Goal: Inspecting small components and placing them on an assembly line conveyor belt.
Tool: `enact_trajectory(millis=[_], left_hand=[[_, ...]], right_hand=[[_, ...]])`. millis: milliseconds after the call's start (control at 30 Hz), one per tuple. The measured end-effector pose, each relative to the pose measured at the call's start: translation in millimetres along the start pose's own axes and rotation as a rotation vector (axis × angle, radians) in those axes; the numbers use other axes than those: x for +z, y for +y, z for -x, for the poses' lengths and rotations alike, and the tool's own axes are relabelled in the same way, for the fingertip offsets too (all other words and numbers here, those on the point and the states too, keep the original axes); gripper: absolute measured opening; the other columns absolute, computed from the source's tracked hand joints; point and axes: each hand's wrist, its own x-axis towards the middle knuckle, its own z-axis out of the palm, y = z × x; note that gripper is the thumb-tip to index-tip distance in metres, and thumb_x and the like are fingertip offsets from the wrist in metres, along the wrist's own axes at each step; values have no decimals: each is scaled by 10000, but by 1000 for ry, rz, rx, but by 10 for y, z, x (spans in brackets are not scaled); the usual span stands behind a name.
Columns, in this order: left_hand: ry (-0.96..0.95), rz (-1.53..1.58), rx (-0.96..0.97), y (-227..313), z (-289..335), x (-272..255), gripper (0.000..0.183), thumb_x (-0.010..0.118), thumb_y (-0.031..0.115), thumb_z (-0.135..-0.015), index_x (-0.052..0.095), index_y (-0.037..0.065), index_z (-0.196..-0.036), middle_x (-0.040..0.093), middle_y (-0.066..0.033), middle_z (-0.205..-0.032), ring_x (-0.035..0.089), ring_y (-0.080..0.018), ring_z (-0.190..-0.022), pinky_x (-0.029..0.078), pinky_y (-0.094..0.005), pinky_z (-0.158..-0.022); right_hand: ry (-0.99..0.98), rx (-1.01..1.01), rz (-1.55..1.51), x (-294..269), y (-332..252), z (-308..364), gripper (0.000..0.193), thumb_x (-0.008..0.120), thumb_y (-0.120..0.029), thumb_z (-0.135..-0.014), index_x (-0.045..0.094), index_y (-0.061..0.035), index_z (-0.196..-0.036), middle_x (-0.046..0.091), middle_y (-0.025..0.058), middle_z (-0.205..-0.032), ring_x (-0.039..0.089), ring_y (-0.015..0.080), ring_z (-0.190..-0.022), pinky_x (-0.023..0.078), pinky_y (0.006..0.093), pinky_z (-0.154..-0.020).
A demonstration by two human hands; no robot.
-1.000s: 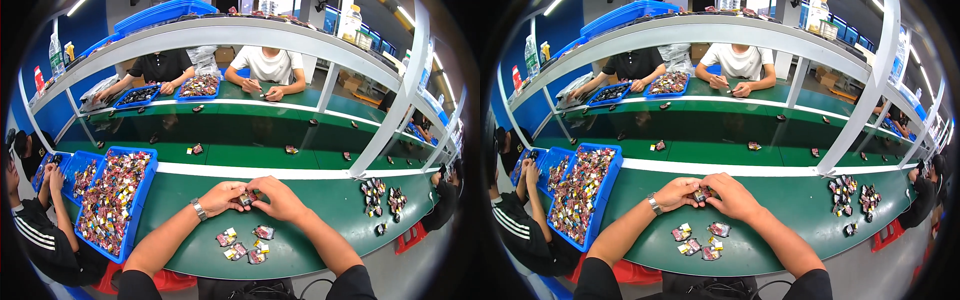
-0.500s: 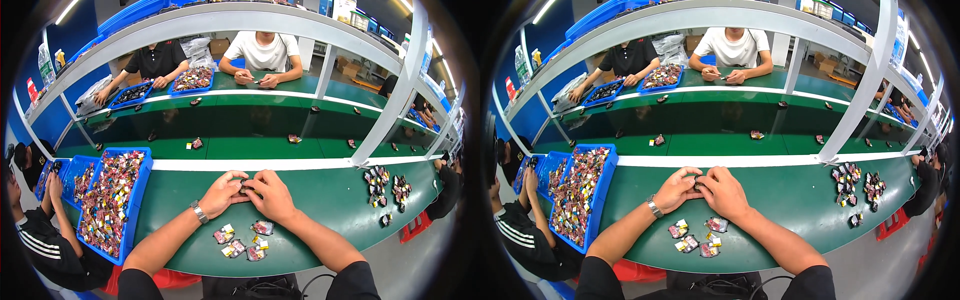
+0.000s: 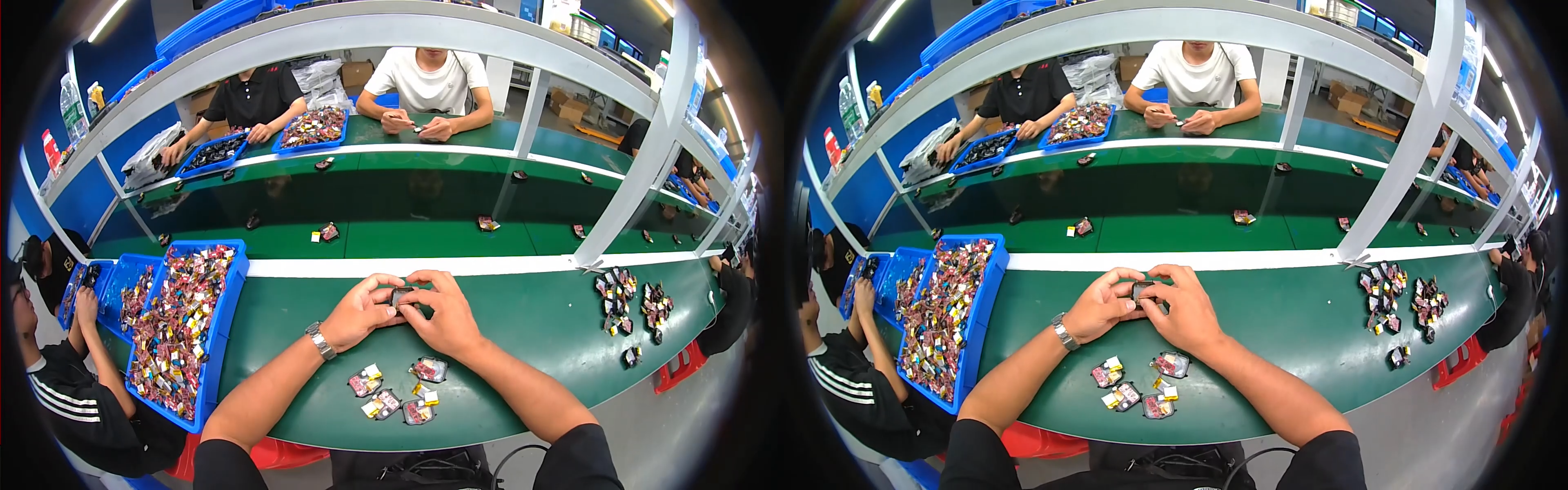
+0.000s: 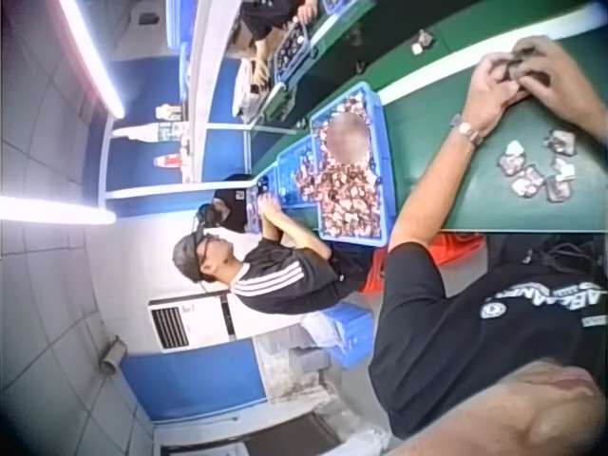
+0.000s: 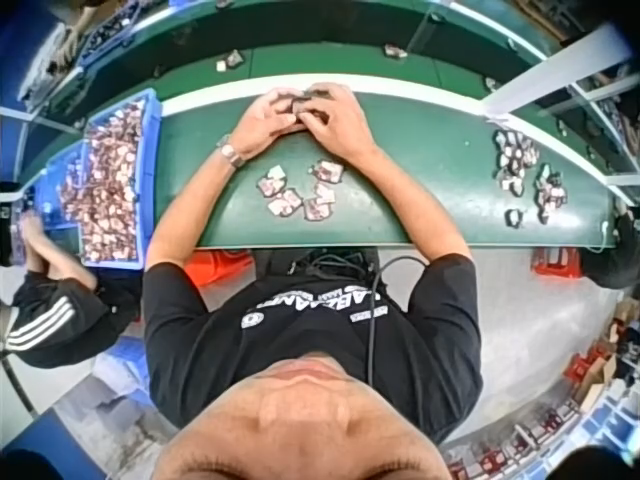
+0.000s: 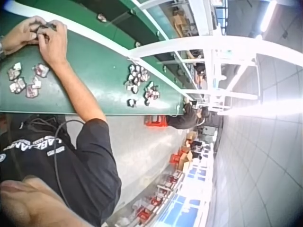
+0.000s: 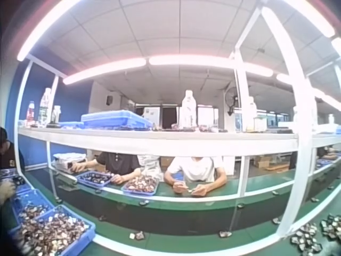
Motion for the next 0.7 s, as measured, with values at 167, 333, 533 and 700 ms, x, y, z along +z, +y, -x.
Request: enact_trajectory(millis=[167, 333, 533, 700], left_hand=[[57, -70, -41, -3, -4, 65, 309, 477, 6, -972, 428, 54, -1274, 521, -128, -1284, 569, -195, -1164, 505, -400, -1022], [85, -94, -32, -71, 11, 62, 260, 476, 29, -985, 438, 55, -1241, 534, -121, -1249, 579, -197, -1149, 518, -405, -1004], [36, 34, -3, -92, 5, 63, 240, 459, 103, -1010, 437, 67, -1246, 554, -137, -1235, 577, -214, -1155, 508, -411, -993], [27, 103, 24, -94, 11, 63, 230, 449, 102, -1010, 434, 69, -1236, 541, -160, -1289, 571, -228, -1167, 486, -430, -1005]], right_hand=[[-51, 11, -55, -61, -27, 16, 99, 702, -89, -791, 717, -78, -889, 594, 88, -1167, 548, 279, -1085, 491, 384, -877], [-100, -7, -106, -130, -88, 33, 99, 700, -95, -796, 713, -69, -891, 592, 93, -1176, 548, 277, -1093, 492, 387, -902], [84, -42, -66, -31, -63, 52, 127, 728, -52, -761, 709, -50, -886, 602, 90, -1152, 577, 254, -1032, 537, 341, -809], [91, -102, -34, -19, -117, 51, 139, 734, -34, -755, 710, -48, -891, 604, 94, -1147, 578, 246, -1023, 543, 330, -784]])
